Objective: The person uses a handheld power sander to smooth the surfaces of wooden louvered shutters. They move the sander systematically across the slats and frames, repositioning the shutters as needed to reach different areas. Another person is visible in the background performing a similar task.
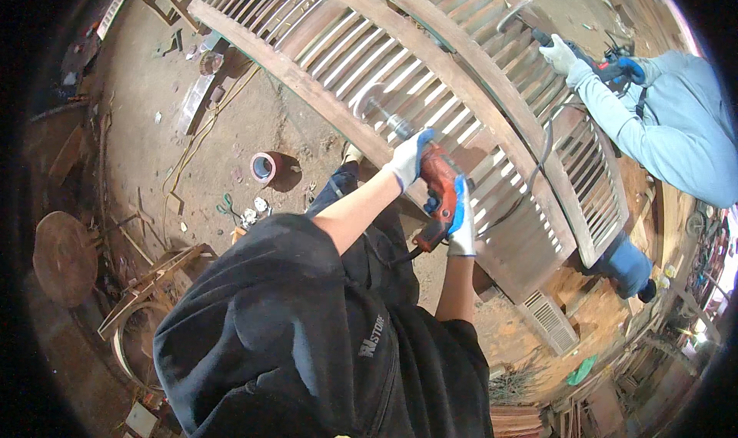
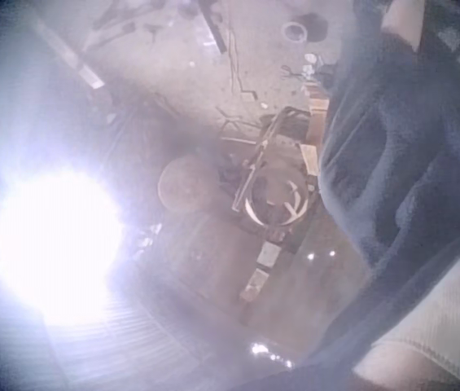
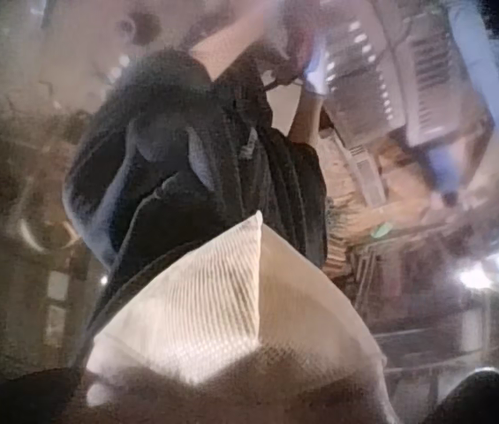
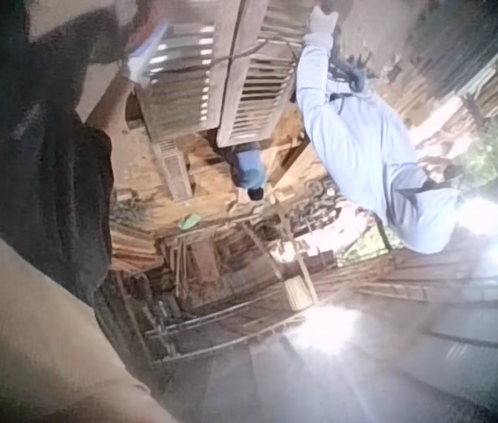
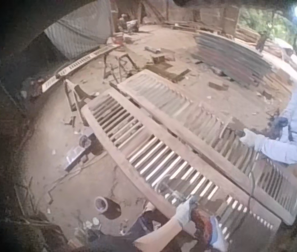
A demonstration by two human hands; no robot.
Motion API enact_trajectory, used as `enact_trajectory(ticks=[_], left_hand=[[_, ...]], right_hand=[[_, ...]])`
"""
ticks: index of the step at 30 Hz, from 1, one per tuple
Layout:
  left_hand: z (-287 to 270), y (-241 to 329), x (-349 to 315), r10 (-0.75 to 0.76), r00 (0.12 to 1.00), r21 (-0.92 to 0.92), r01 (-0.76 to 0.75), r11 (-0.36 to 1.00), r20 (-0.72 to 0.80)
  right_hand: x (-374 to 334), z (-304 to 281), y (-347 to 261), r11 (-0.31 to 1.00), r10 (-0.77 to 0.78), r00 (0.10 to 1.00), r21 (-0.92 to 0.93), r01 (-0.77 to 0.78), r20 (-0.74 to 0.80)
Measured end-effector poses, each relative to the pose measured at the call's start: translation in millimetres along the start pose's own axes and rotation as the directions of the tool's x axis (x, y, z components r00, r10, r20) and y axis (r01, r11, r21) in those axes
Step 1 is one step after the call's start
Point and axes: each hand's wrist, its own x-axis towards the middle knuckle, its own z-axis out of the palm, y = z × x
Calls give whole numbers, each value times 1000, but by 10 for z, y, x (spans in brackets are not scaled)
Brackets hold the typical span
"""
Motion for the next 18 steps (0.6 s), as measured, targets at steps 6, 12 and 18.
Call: enact_trajectory(ticks=[6, 12, 18], left_hand=[[63, 56, 170, -88, 995, 23, 87, 996, 56], [750, 311, 504, 47, 993, 180, -66, 981, 110], [625, 244, 242, 38, 997, 107, -45, 993, 71]], right_hand=[[-6, 20, -20, 957, 225, 931, 242, -157, -288], [539, -41, -340, 939, 248, 922, 306, -154, -296], [378, -63, -401, 958, 286, 909, 99, -269, -304]])
